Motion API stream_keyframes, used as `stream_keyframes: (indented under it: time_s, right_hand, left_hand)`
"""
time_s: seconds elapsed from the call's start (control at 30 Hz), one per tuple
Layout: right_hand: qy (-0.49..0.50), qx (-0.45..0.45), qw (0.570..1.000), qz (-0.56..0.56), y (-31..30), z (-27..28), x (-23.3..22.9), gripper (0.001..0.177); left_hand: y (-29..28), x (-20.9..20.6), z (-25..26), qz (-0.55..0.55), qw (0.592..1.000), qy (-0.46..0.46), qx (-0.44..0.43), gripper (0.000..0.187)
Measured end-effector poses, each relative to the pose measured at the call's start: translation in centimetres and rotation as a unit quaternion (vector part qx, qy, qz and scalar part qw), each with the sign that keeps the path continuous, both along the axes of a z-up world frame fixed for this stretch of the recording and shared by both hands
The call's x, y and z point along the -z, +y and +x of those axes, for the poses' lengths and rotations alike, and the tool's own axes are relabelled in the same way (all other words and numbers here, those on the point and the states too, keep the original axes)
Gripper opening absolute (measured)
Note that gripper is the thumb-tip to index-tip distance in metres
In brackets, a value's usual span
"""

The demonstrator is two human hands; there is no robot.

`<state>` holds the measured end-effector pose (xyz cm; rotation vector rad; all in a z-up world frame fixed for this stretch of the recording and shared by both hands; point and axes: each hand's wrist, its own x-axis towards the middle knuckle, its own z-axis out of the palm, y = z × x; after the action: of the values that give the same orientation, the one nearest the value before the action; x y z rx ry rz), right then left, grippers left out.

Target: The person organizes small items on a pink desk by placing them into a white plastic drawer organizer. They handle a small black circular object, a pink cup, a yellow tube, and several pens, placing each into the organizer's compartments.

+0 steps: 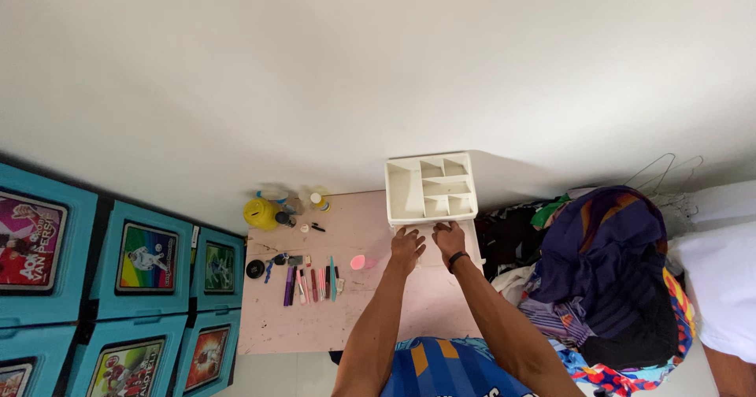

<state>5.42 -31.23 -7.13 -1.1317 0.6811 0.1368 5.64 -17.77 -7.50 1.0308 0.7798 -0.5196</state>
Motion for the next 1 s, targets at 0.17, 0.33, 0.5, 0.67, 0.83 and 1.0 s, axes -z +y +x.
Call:
stream_keyframes:
  time_s: [0.17, 0.33, 0.5, 0.67, 0.83, 1.0]
  right_hand:
    - [0.029, -0.011, 0.998, 0.050, 0.0, -0.1, -0.3, 0.077]
    - [0.037, 0.007, 0.994, 0.098, -0.2, -0.2, -0.4, 0.076]
    - [0.033, -0.039, 0.992, 0.115, -0.8, -0.3, -0.5, 0.080]
    - [0.088, -0.115, 0.988, 0.059, -1.2, 0.1, -0.9, 0.080]
    - [0.077, -0.174, 0.982, 0.021, -1.7, 0.2, -0.5, 0.068]
    - [0.110, -0.164, 0.980, -0.032, -1.9, 0.2, -0.1, 0.061]
  left_hand:
    - [0.1, -0.1, 0.7, 0.025, 0.999, -0.001, 0.024, 0.065]
    - [-0.1, 0.0, 0.8, 0.026, 1.000, 0.005, 0.015, 0.065]
    - [0.0, 0.1, 0.5, 0.007, 1.000, 0.010, -0.001, 0.070]
    - [-0.3, 0.0, 0.9, -0.003, 0.999, 0.030, -0.023, 0.054]
    - [0.4, 0.0, 0.6, 0.044, 0.996, -0.023, 0.069, 0.059]
    - [0.6, 0.2, 0.4, 0.063, 0.993, -0.029, 0.096, 0.065]
